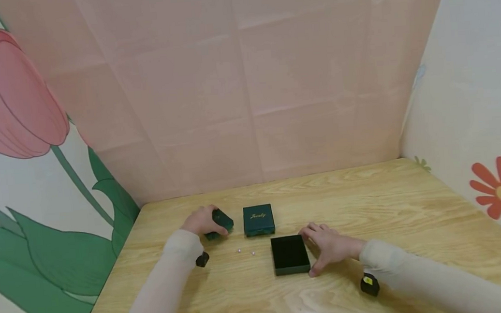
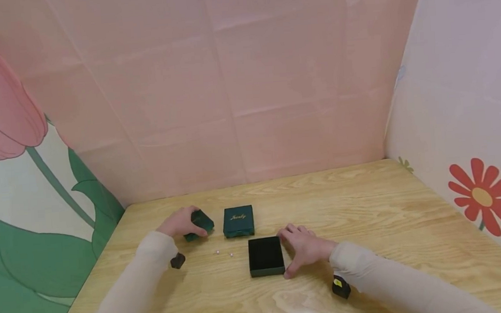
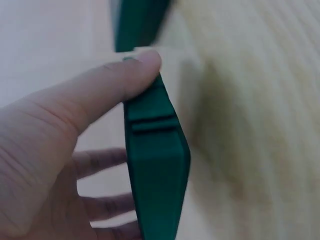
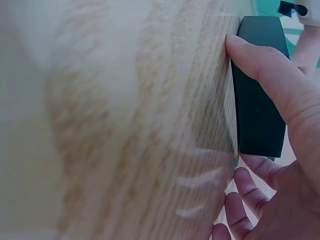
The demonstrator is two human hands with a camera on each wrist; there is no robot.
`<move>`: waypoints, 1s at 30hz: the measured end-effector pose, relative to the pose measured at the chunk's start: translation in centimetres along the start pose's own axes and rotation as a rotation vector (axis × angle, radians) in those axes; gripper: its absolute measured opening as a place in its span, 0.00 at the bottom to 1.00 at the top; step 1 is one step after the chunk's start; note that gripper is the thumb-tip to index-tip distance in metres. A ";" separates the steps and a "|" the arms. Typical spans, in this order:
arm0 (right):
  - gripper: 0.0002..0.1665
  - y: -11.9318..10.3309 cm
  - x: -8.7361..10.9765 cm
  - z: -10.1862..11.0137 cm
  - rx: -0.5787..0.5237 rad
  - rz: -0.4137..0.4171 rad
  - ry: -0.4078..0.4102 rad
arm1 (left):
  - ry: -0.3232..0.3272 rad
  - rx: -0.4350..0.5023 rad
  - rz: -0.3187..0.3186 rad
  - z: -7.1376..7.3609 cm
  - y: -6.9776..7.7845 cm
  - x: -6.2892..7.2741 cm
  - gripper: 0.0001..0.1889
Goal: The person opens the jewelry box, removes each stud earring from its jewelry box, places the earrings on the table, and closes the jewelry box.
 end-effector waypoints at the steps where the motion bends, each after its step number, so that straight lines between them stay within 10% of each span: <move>1: 0.53 0.0 0.0 0.0 0.000 -0.001 0.000 | 0.011 -0.002 -0.002 0.5 0.3 0.1 0.46; 7: 0.54 -0.1 0.1 0.2 0.002 -0.015 0.000 | 0.111 -0.053 -0.073 3.6 3.6 1.6 0.48; 15: 0.54 -0.1 0.2 0.3 0.003 -0.020 0.002 | 0.122 0.011 -0.323 5.2 12.7 6.4 0.50; 22: 0.58 0.0 0.1 0.2 0.020 -0.036 0.003 | 0.117 -0.074 -0.545 1.7 18.9 10.1 0.49; 30: 0.66 0.3 -0.1 0.0 0.038 -0.063 0.015 | 0.044 -0.242 -0.587 -3.3 20.1 10.2 0.49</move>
Point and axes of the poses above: each hand's wrist, its own x-axis away from the middle knuckle, its own z-axis out of the back of the hand, y = z × x, the point moved 8 cm from there along -x, towards the middle knuckle, and after that the axes turned 2 degrees about -x, right-handed, at the moved point
